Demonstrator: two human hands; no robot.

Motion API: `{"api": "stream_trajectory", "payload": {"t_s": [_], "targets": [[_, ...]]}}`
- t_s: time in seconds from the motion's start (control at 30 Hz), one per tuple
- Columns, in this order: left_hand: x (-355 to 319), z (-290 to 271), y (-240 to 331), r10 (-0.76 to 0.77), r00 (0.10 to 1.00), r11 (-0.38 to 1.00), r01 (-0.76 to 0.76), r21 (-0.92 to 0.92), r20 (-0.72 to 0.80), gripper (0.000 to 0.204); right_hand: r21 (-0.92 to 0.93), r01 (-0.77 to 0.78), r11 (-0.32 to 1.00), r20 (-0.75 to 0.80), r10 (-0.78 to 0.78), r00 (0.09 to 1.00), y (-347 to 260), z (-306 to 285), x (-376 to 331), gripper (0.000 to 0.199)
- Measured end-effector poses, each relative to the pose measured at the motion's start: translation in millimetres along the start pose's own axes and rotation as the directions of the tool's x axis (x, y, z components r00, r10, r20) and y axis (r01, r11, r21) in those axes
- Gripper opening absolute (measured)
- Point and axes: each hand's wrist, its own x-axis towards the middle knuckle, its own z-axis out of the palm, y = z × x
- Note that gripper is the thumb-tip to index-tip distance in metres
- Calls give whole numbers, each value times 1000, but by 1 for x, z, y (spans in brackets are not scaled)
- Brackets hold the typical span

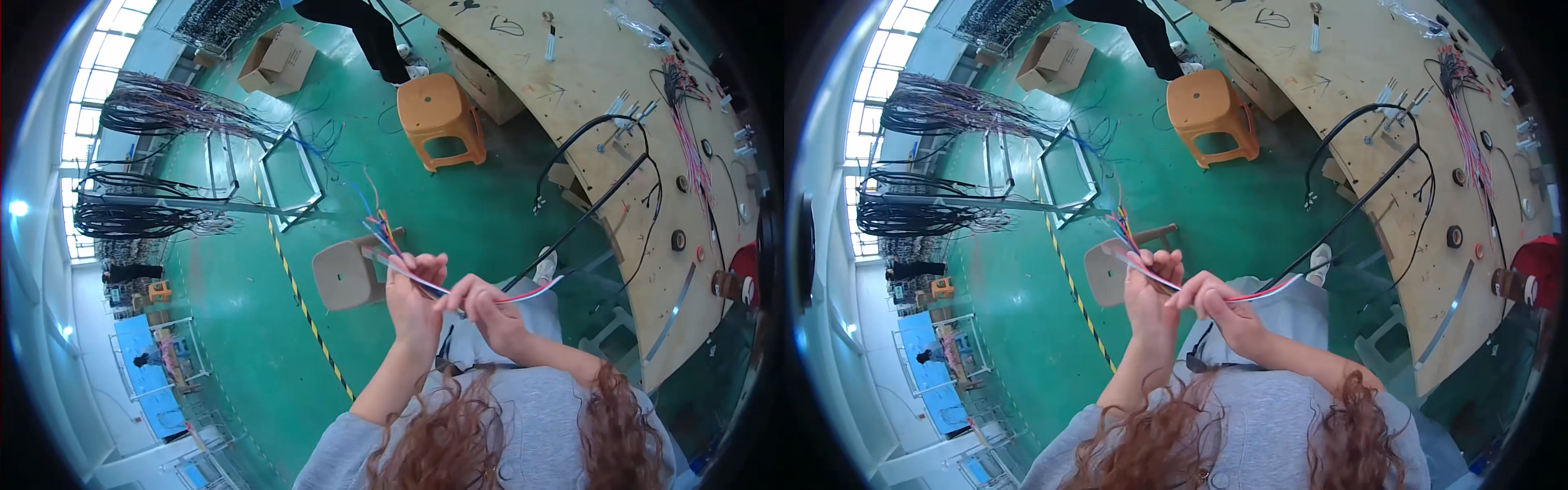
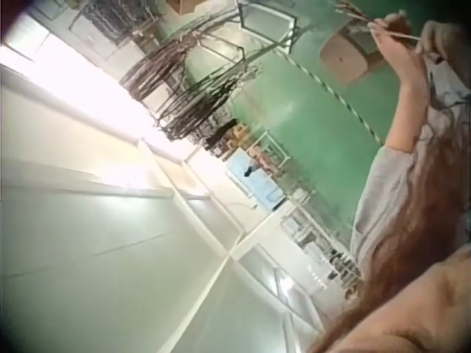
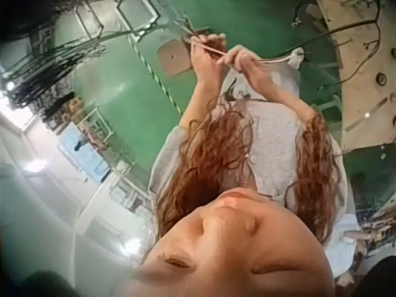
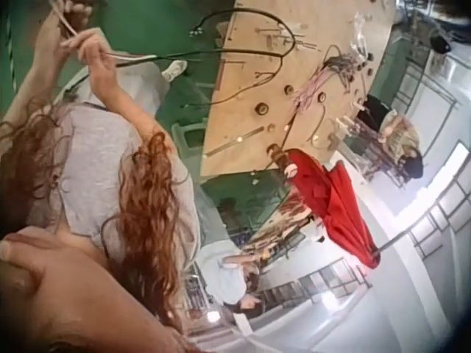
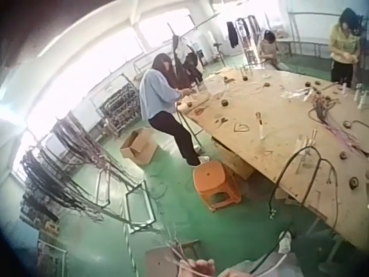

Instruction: The worker is assembling a wiring harness by measuring, aligning, and taping multiple colored wires together.

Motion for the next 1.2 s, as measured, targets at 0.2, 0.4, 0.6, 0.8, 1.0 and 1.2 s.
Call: {"api": "stream_trajectory", "payload": {"t_s": [0.2, 0.4, 0.6, 0.8, 1.0, 1.2], "targets": [[14, -47, 13, 4, 914, 996, 33, -84, 406, 29, -157, -599, 785, -257, 553, 792, 2, 25, -30, 25], [-2, -63, 7, 185, 864, 969, -239, 59, 468, 28, -576, -520, 630, -396, 342, 852, -46, 46, 0, 13], [-18, -71, 9, 157, 822, 978, -205, 28, 547, 24, -435, -260, 862, -203, 187, 961, -20, 60, 27, 11], [-22, -81, 18, 135, 810, 984, -179, 22, 570, 22, -251, -397, 883, -161, 366, 917, -31, 67, 36, 13], [-23, -84, 22, 96, 761, 990, -143, 21, 641, 25, -141, -401, 905, -120, 387, 914, -31, 67, 38, 15], [-27, -87, 22, 117, 726, 984, -179, 21, 677, 29, -152, -379, 913, -107, 366, 924, -32, 68, 32, 15]]}}
